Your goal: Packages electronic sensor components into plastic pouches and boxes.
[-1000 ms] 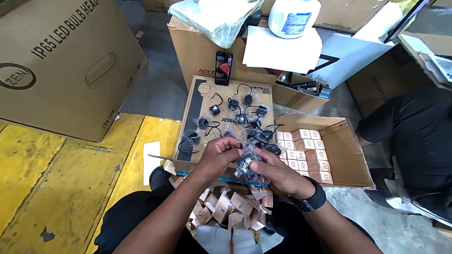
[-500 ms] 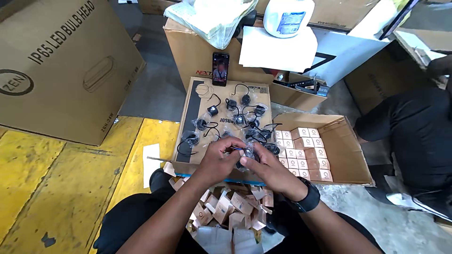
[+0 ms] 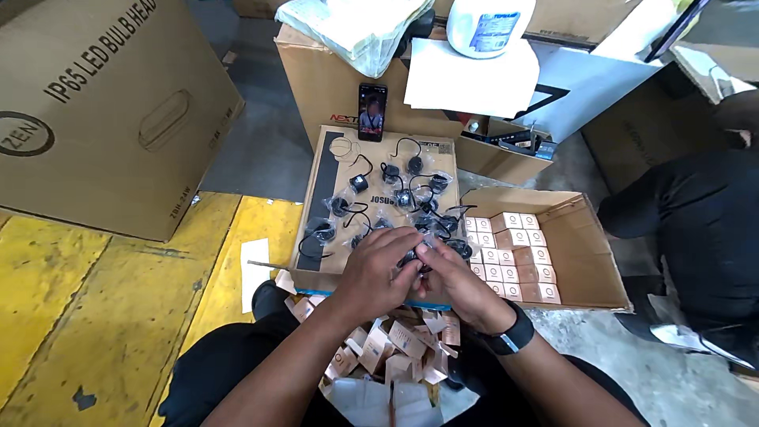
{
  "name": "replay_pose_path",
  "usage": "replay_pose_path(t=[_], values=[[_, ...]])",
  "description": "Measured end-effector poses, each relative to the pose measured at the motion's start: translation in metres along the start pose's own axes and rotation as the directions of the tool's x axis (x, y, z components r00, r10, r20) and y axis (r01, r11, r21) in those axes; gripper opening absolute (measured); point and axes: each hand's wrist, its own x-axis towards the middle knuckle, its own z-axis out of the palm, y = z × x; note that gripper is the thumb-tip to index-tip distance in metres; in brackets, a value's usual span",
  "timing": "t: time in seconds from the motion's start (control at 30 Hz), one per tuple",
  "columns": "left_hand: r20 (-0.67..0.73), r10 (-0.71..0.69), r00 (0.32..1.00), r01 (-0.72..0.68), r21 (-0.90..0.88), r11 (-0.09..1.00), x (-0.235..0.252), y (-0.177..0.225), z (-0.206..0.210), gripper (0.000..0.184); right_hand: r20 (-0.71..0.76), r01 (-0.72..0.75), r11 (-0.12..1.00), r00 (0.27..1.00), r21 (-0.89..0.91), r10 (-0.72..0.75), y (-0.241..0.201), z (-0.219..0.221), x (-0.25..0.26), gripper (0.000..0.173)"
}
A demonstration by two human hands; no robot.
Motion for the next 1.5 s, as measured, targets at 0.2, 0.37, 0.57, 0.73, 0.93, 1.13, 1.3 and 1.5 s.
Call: replay_pose_path(t=[0.2, 0.37, 0.57, 0.73, 0.93, 1.13, 1.3, 1.5], values=[[-0.045, 0.013, 0.999, -0.013, 0.007, 1.0, 0.0042, 0.0028, 0.0029, 0.033, 0.061, 0.01, 0.991, 0.998, 0.134, -0.018, -0.0001, -0.0026, 0.0008, 0.035], [-0.038, 0.016, 0.999, -0.016, 0.007, 1.0, 0.0043, 0.0045, 0.0042, 0.031, 0.117, 0.061, 0.987, 0.99, 0.151, -0.079, 0.0018, -0.0055, 0.0008, 0.045], [-0.052, -0.047, 0.998, 0.04, -0.136, 0.99, 0.0047, 0.0036, 0.0017, 0.025, 0.062, 0.064, 0.993, 0.996, 0.098, -0.07, 0.0007, -0.0023, 0.0004, 0.039], [-0.044, -0.052, 0.998, 0.043, -0.175, 0.984, 0.0035, 0.0043, 0.0011, 0.022, 0.036, 0.031, 0.991, 0.999, 0.127, -0.036, -0.0001, -0.001, -0.0003, 0.034], [-0.04, -0.056, 0.998, 0.047, -0.189, 0.981, 0.0038, 0.005, 0.0012, 0.02, 0.04, 0.025, 0.992, 0.999, 0.123, -0.03, 0.0, -0.0008, -0.0005, 0.031], [-0.053, -0.057, 0.997, 0.046, -0.194, 0.98, 0.0042, 0.0053, 0.0013, 0.019, 0.079, 0.042, 0.988, 0.995, 0.147, -0.054, 0.0004, -0.0012, -0.0004, 0.031], [-0.05, -0.02, 0.999, 0.013, -0.138, 0.99, 0.0039, 0.0065, 0.0016, 0.018, 0.104, 0.006, 0.982, 0.994, 0.187, -0.026, 0.001, -0.002, 0.0012, 0.047], [-0.023, 0.004, 1.0, -0.007, -0.094, 0.996, 0.0026, 0.0072, 0.0042, 0.02, 0.059, -0.039, 0.979, 0.998, 0.199, 0.028, 0.0003, -0.0033, 0.0028, 0.039]])
